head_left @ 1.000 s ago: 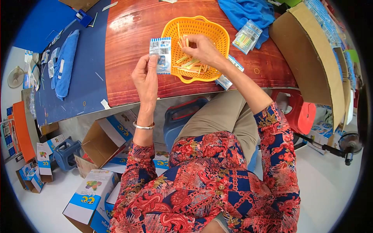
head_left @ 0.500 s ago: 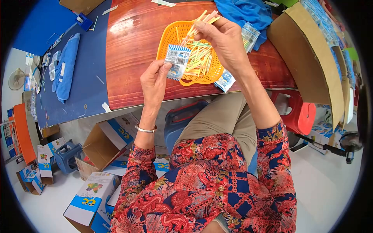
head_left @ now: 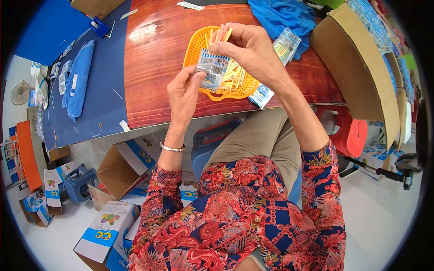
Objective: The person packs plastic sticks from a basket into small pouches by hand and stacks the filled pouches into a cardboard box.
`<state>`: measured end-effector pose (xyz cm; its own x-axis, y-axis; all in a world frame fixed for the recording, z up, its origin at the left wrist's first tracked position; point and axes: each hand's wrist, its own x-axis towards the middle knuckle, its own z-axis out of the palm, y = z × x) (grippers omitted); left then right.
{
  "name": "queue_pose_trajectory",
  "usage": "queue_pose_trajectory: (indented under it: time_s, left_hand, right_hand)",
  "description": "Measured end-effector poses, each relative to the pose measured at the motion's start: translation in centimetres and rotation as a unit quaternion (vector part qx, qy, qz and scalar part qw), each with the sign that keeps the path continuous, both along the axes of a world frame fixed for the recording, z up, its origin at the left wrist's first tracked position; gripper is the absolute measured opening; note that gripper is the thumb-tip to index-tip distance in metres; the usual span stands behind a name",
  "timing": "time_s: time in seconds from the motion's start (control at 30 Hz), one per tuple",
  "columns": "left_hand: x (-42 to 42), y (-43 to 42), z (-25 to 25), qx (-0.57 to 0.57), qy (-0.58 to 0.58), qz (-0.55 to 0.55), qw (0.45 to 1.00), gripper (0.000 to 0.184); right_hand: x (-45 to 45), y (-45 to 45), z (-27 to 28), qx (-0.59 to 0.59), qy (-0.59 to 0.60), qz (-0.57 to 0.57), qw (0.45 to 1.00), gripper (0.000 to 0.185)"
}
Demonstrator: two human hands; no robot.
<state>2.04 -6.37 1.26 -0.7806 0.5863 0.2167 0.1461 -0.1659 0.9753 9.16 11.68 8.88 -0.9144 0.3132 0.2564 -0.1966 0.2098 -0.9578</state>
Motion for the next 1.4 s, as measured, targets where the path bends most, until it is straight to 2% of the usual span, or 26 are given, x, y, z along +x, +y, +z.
queue_pose_trajectory:
  time_s: [0.17, 0.27, 0.4, 0.43, 0.47, 0.53, 0.63, 0.73, 0.83, 0.93, 1.03, 1.13, 1.33, 1.37, 1.4]
  left_hand:
    - [-0.1, 0.4, 0.7, -0.004, -0.018, 0.002, 1.000, 0.021]
    - [-0.4, 0.5, 0.4, 0.009, -0.030, 0.001, 1.000, 0.021]
    - [-1.0, 0.2, -0.2, 0.021, -0.025, 0.017, 0.999, 0.021]
    - [-1.0, 0.1, -0.2, 0.029, -0.028, 0.022, 0.999, 0.021]
    - [-0.9, 0.0, 0.0, 0.039, -0.030, 0.026, 0.998, 0.022]
    - [-0.9, 0.1, 0.1, 0.052, -0.034, 0.031, 0.998, 0.022]
    - [-0.8, 0.0, -0.1, 0.057, -0.044, 0.036, 0.997, 0.023]
    - [-0.9, -0.1, -0.1, 0.056, -0.050, 0.041, 0.996, 0.023]
    - [-0.9, -0.1, -0.2, 0.059, -0.058, 0.042, 0.996, 0.024]
    - [-0.9, -0.2, -0.1, 0.057, -0.060, 0.042, 0.996, 0.024]
    - [-1.1, -0.4, -0.2, 0.054, -0.058, 0.044, 0.996, 0.024]
    - [-1.0, -0.3, -0.1, 0.050, -0.057, 0.044, 0.996, 0.023]
    - [-1.0, -0.3, 0.0, 0.045, -0.061, 0.036, 0.996, 0.023]
    - [-0.9, -0.2, 0.0, 0.042, -0.059, 0.034, 0.997, 0.023]
    - [-0.8, -0.2, 0.1, 0.039, -0.057, 0.031, 0.997, 0.022]
  right_hand:
    - [-0.3, 0.3, 1.5, 0.115, -0.029, 0.034, 0.992, 0.020]
    - [-1.1, 0.5, 0.2, 0.153, 0.026, -0.023, 0.988, 0.028]
    - [-1.9, 2.0, -1.2, 0.011, 0.046, -0.039, 0.998, 0.028]
    - [-1.9, 3.0, -2.8, 0.095, -0.026, -0.058, 0.993, 0.023]
    - [-1.8, 3.5, -4.6, 0.228, -0.044, -0.034, 0.972, 0.021]
    - [-1.6, 4.0, -7.6, 0.477, -0.075, 0.012, 0.875, 0.018]
    - [-2.2, 3.5, -10.6, 0.588, -0.044, 0.020, 0.807, 0.014]
    - [-3.3, 3.4, -11.7, 0.612, -0.034, 0.024, 0.789, 0.012]
    - [-3.6, 3.5, -11.2, 0.598, -0.064, 0.084, 0.795, 0.012]
    - [-3.6, 3.7, -11.6, 0.541, -0.081, 0.076, 0.833, 0.011]
    - [-3.3, 4.4, -11.5, 0.438, -0.042, 0.048, 0.897, 0.010]
    - [-2.5, 4.7, -9.0, 0.331, -0.180, 0.028, 0.926, 0.015]
    - [-1.7, 5.2, -6.9, 0.141, -0.182, -0.015, 0.973, 0.018]
    - [-1.3, 5.4, -6.3, 0.059, -0.183, -0.006, 0.981, 0.017]
    - [-1.1, 5.3, -5.5, 0.006, -0.137, -0.024, 0.990, 0.017]
